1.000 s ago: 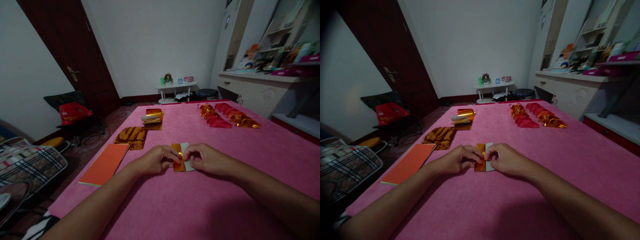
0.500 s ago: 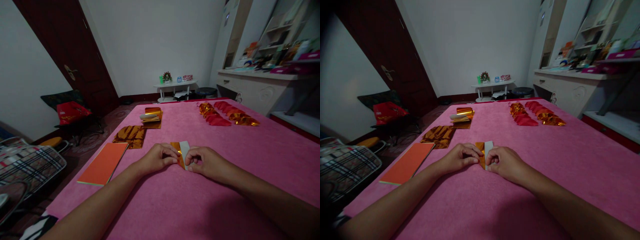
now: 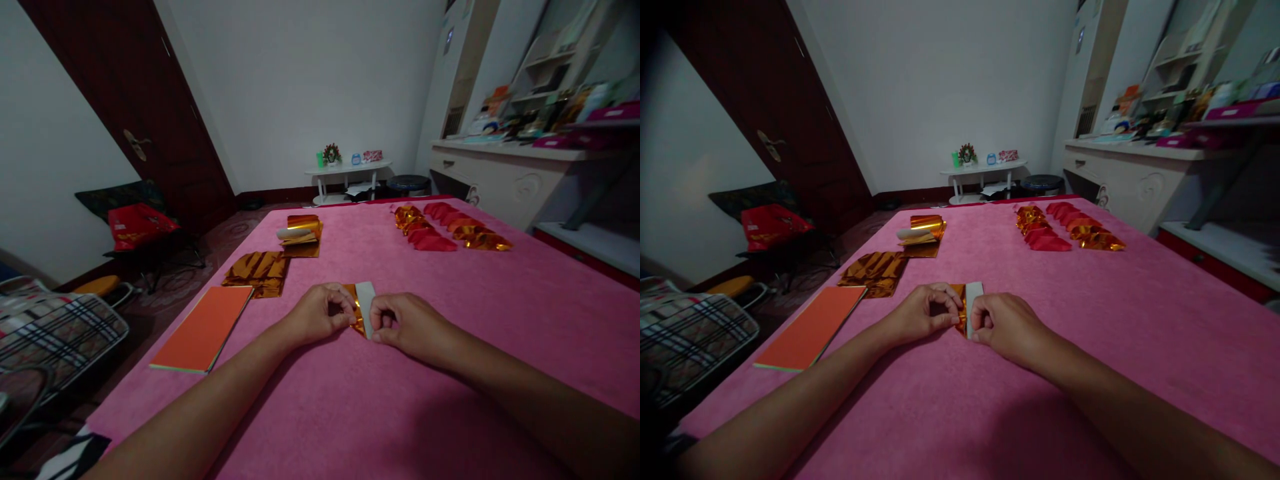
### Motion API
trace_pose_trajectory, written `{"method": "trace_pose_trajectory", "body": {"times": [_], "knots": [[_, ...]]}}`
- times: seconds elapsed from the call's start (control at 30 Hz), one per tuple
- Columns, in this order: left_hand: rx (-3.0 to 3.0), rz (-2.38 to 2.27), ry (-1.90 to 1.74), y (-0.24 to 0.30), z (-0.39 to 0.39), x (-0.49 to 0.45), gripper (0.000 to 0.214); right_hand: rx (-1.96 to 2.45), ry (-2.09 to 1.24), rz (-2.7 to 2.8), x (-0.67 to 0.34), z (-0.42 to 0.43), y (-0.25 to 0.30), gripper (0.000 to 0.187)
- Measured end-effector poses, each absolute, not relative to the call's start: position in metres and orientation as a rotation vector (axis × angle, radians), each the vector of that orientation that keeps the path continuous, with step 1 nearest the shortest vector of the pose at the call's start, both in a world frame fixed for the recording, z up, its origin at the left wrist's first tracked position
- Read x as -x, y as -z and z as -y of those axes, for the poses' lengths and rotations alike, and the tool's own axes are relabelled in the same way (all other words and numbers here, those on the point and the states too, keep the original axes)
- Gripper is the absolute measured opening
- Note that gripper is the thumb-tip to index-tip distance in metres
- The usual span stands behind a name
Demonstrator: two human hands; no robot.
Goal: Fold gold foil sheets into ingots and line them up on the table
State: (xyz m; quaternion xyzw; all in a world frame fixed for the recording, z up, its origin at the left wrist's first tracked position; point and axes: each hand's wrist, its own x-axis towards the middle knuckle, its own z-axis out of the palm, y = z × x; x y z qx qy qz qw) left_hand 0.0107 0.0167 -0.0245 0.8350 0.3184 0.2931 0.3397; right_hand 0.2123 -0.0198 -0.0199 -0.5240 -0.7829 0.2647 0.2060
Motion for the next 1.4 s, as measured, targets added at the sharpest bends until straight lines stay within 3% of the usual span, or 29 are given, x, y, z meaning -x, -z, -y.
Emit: {"method": "trace_pose_trajectory", "body": {"times": [0.13,0.27,0.5,0.63,1.4], "knots": [[-2.21,-0.82,-0.788,0.027,-0.016,-0.014,0.011,1.422,-0.749,2.18,-0.211,0.021,0.018,0.009],[-2.208,-0.83,-0.784,0.027,-0.016,-0.016,0.01,1.284,-0.724,2.235,-0.212,0.025,0.017,0.026],[-2.182,-0.881,-0.752,0.029,-0.016,-0.016,0.009,1.079,-0.21,2.549,-0.214,0.041,0.02,0.025],[-2.166,-0.97,-0.745,0.029,-0.016,-0.016,0.009,1.095,-0.096,2.613,-0.212,0.047,0.02,0.027],[-2.411,-1.01,-0.758,0.033,-0.018,-0.014,0.01,0.938,-0.114,2.523,-0.211,0.05,0.027,0.031]]}}
